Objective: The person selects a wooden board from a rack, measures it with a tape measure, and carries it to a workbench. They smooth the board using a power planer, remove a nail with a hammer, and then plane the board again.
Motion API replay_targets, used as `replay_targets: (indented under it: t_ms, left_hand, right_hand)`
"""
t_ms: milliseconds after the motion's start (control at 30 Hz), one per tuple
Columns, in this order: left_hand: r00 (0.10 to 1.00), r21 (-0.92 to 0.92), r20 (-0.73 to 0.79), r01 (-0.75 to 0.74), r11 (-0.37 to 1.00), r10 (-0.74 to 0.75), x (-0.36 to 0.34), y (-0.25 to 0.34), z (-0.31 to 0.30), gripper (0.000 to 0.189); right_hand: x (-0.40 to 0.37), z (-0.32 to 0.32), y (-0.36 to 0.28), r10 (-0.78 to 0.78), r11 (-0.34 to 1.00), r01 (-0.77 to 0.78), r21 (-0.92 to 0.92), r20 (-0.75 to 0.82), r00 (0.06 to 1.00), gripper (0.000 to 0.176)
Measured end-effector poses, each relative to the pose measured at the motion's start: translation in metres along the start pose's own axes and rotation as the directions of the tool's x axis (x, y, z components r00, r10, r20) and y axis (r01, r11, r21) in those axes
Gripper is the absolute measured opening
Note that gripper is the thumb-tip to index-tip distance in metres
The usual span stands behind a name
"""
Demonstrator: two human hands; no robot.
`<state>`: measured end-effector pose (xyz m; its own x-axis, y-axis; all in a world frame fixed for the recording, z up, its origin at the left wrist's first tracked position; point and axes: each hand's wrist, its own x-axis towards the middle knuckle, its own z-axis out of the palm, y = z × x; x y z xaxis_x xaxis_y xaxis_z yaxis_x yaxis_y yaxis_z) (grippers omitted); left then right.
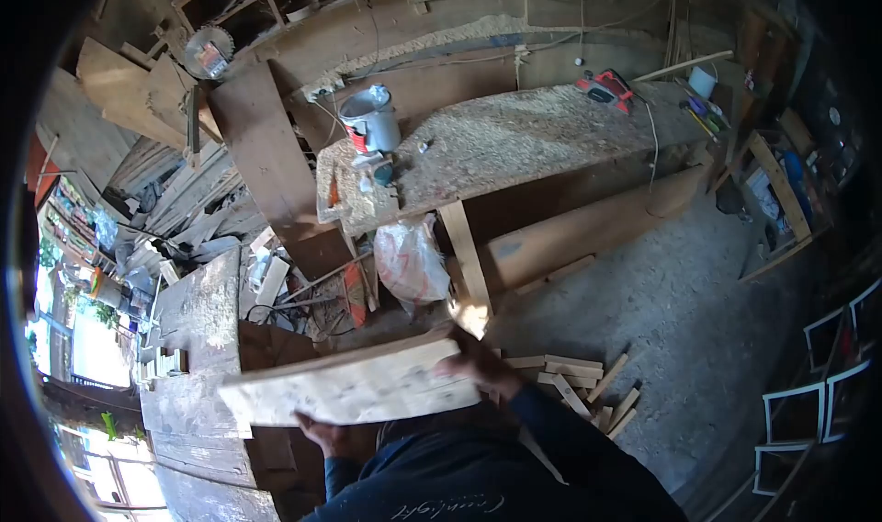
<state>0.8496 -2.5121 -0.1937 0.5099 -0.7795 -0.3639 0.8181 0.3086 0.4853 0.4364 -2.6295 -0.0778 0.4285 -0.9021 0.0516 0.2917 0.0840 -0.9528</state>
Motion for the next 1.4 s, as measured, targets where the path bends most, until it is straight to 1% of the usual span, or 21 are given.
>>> replay_targets:
  t_ms: [33, 100, 167, 233, 300, 367, 567, 633, 700, 767, 833, 867, 900, 933, 1000, 1100, 1200, 1233, 1267, 1367, 1400]
  left_hand:
    - [0.993, 0.020, 0.088, 0.076, 0.997, -0.078, -0.011, -0.021, 0.045, 0.070]
    - [0.943, 0.085, 0.166, 0.276, 0.957, -0.287, -0.024, -0.058, 0.115, 0.063]
    - [0.844, 0.326, 0.280, 0.365, 0.872, -0.457, -0.023, -0.091, 0.161, 0.058]
    - [0.671, 0.444, 0.339, 0.504, 0.741, -0.659, -0.034, -0.122, 0.227, 0.062]
    - [0.614, 0.592, 0.304, 0.477, 0.650, -0.728, -0.029, -0.167, 0.269, 0.060]
    - [0.585, 0.711, 0.234, 0.441, 0.547, -0.776, -0.011, -0.223, 0.286, 0.052]
    - [0.395, 0.757, 0.236, 0.498, 0.423, -0.888, 0.053, -0.415, 0.330, 0.040]
    - [0.373, 0.742, 0.252, 0.518, 0.426, -0.893, 0.091, -0.490, 0.344, 0.045]
    - [0.436, 0.788, 0.191, 0.466, 0.402, -0.879, 0.110, -0.523, 0.405, 0.052]
    - [0.361, 0.792, 0.253, 0.455, 0.406, -0.897, 0.173, -0.571, 0.424, 0.047]
    - [0.338, 0.973, 0.156, 0.109, 0.203, -0.928, 0.246, -0.580, 0.429, 0.050]
    - [0.502, 0.903, 0.147, -0.420, -0.091, -0.852, 0.252, -0.580, 0.466, 0.054]
    - [0.614, 0.513, 0.229, -0.736, -0.442, -0.755, 0.256, -0.578, 0.499, 0.062]
    - [0.502, 0.431, 0.480, -0.849, -0.304, -0.720, 0.267, -0.578, 0.496, 0.072]
    - [0.619, 0.656, 0.239, -0.671, -0.345, -0.748, 0.259, -0.573, 0.508, 0.072]
    - [0.581, 0.840, -0.130, -0.366, -0.400, -0.804, 0.231, -0.571, 0.502, 0.071]
    - [0.408, 0.899, -0.365, -0.079, -0.431, -0.837, 0.170, -0.581, 0.490, 0.064]
    - [0.392, 0.923, -0.329, -0.061, -0.381, -0.859, 0.144, -0.584, 0.492, 0.061]
    - [0.397, 0.987, -0.145, -0.002, -0.159, -0.906, 0.137, -0.604, 0.445, 0.060]
    - [0.661, 0.986, 0.014, -0.134, -0.099, -0.750, 0.061, -0.611, 0.506, 0.048]
    - [0.710, 0.994, -0.002, -0.074, -0.078, -0.705, 0.051, -0.615, 0.516, 0.047]
  right_hand:
    - [-0.019, -0.023, -0.022, -0.118, 0.985, 0.115, -0.127, -0.013, 0.993, 0.067]
    - [-0.068, -0.057, -0.056, -0.077, 0.988, 0.034, -0.153, -0.280, 0.957, 0.072]
    - [-0.105, -0.067, -0.081, -0.180, 0.983, 0.158, -0.093, -0.643, 0.744, 0.074]
    - [-0.153, -0.111, -0.056, -0.058, 0.963, 0.230, 0.139, -0.727, 0.684, 0.075]
    - [-0.183, -0.126, -0.041, -0.014, 0.861, 0.412, 0.297, -0.797, 0.604, 0.071]
    - [-0.253, -0.163, 0.042, -0.229, 0.972, 0.043, -0.233, -0.878, 0.420, 0.053]
    - [-0.243, -0.200, 0.062, -0.390, 0.850, -0.277, -0.449, -0.888, 0.241, 0.041]
    - [-0.197, -0.239, 0.032, -0.457, 0.807, -0.290, -0.514, -0.855, 0.245, 0.043]
    - [-0.167, -0.334, 0.057, -0.421, 0.890, -0.066, -0.452, -0.868, 0.262, 0.043]
    - [-0.106, -0.386, 0.045, -0.331, 0.943, 0.124, -0.309, -0.912, 0.244, 0.041]
    - [-0.061, -0.440, 0.034, -0.421, 0.876, -0.072, -0.477, -0.829, 0.369, 0.041]
    - [-0.033, -0.458, 0.006, -0.535, 0.708, -0.175, -0.685, -0.681, 0.500, 0.041]
    - [-0.006, -0.474, -0.021, -0.586, 0.478, -0.223, -0.850, -0.497, 0.640, 0.041]
    - [0.022, -0.486, -0.046, -0.422, 0.655, -0.263, -0.708, -0.632, 0.650, 0.034]
    - [0.069, -0.501, -0.082, -0.016, 0.876, -0.362, -0.319, -0.770, 0.638, 0.021]
    - [0.092, -0.565, -0.098, -0.278, 0.342, -0.275, -0.899, -0.376, 0.884, 0.024]
    - [0.105, -0.634, -0.123, -0.103, 0.496, -0.337, -0.800, -0.439, 0.892, 0.020]
    - [0.108, -0.661, -0.131, -0.055, 0.487, -0.354, -0.798, -0.433, 0.900, 0.020]
    - [0.115, -0.687, -0.141, -0.048, 0.456, -0.381, -0.805, -0.450, 0.892, 0.023]
    - [0.148, -0.777, -0.167, -0.105, 0.446, -0.398, -0.802, -0.488, 0.866, 0.034]
    - [0.165, -0.816, -0.173, -0.120, 0.414, -0.399, -0.818, -0.484, 0.867, 0.038]
